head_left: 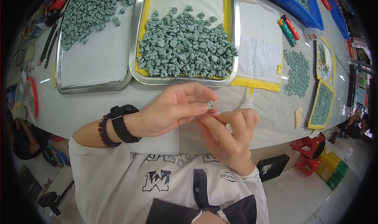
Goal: The recorder is assembling small green plastic components using glue at a factory workbench.
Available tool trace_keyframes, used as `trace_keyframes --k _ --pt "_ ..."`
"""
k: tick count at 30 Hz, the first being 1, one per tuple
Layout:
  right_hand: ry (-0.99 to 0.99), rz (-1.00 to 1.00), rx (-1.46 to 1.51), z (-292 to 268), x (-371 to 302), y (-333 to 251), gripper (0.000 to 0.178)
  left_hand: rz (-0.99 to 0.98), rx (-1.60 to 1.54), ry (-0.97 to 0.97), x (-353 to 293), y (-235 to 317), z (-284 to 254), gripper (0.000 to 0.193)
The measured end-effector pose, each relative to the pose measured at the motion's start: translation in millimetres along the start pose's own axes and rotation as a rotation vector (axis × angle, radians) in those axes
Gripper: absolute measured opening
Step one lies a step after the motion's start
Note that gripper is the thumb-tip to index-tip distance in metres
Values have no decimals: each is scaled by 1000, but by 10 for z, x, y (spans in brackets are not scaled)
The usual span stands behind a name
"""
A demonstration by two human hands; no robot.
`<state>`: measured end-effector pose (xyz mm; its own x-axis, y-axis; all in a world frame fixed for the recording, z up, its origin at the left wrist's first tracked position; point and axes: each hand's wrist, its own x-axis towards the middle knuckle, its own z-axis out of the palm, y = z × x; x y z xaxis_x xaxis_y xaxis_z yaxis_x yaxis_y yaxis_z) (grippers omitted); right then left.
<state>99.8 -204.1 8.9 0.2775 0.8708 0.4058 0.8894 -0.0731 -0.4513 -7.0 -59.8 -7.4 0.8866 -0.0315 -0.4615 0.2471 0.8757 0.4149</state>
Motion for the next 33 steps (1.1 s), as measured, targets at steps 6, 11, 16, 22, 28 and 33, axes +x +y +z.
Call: trace_keyframes --k 6,11,16,22,28,33 --pt "38 30 -27 98 17 -19 32 49 50 19 -26 -6 14 25" --pt "69 63 -22 127 24 -57 32 72 45 49 -37 -23 32 25" --pt "97 98 -29 161 14 -87 32 117 26 37 -49 -25 62 25" --pt "120 102 -6 148 -22 -86 34 153 19 48 -50 -24 75 23" --pt "136 98 29 156 -42 -45 35 155 68 58 -73 11 105 23" --pt "147 78 50 89 -31 -72 34 188 90 60 -60 -19 102 24"
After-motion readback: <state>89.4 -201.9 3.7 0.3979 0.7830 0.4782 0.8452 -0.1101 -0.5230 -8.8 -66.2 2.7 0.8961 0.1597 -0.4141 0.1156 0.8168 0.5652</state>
